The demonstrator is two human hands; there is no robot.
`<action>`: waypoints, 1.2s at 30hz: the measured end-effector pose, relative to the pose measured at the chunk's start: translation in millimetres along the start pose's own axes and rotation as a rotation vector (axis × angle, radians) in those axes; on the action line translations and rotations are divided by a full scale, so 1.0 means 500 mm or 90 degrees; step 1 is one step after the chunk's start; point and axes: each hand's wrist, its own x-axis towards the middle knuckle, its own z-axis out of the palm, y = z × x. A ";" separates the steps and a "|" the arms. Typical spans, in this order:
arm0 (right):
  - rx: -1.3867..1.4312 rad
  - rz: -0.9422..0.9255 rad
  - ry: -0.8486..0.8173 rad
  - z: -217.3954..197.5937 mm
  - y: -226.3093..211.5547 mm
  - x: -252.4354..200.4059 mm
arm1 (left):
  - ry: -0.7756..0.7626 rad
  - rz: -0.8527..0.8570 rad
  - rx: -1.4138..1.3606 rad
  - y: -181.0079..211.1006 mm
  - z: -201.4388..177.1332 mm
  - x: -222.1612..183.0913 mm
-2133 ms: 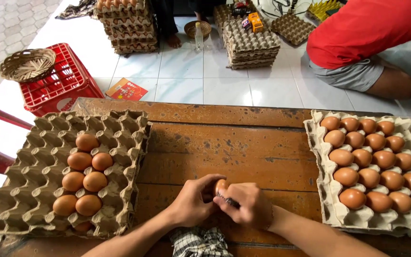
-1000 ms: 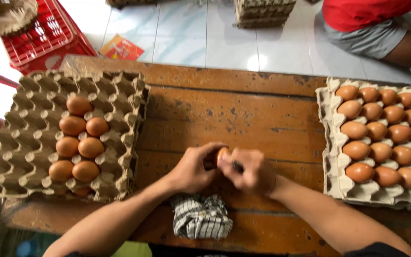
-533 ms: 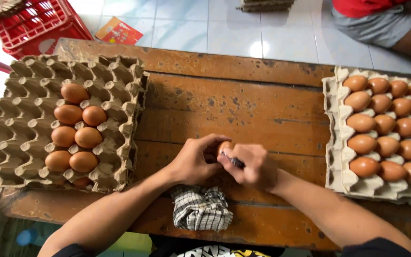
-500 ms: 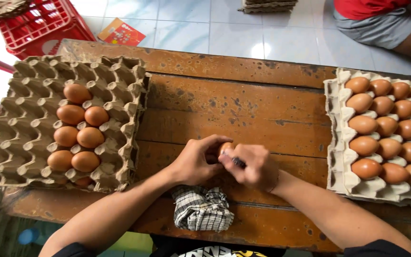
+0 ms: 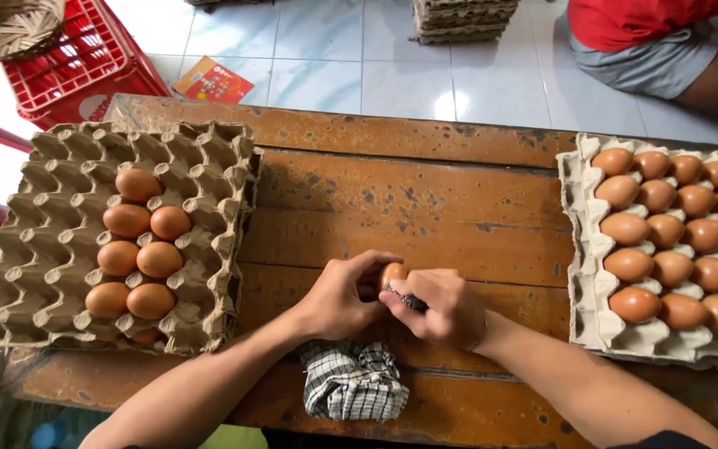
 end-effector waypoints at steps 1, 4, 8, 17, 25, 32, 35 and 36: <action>0.002 0.002 -0.002 0.002 0.011 0.006 | 0.001 -0.003 -0.001 0.005 0.002 -0.002; -0.018 0.092 0.031 -0.004 0.017 0.019 | -0.017 0.000 -0.012 0.012 0.007 -0.005; 0.061 0.118 -0.042 0.007 0.017 -0.001 | -0.007 -0.001 -0.002 -0.004 -0.003 0.006; 0.033 0.129 0.063 -0.026 0.028 0.028 | 0.016 -0.035 -0.005 0.024 0.007 0.007; 0.062 0.013 -0.009 -0.002 0.054 -0.016 | 0.067 -0.058 0.025 0.001 0.001 0.011; 0.100 0.080 0.004 0.005 -0.017 0.022 | 0.050 -0.043 0.003 -0.005 0.000 0.011; 0.007 0.094 0.035 -0.007 0.024 0.019 | 0.020 -0.027 -0.001 0.007 0.005 0.002; -0.058 0.092 0.058 -0.015 0.043 0.022 | 0.017 -0.022 0.003 0.014 0.007 -0.001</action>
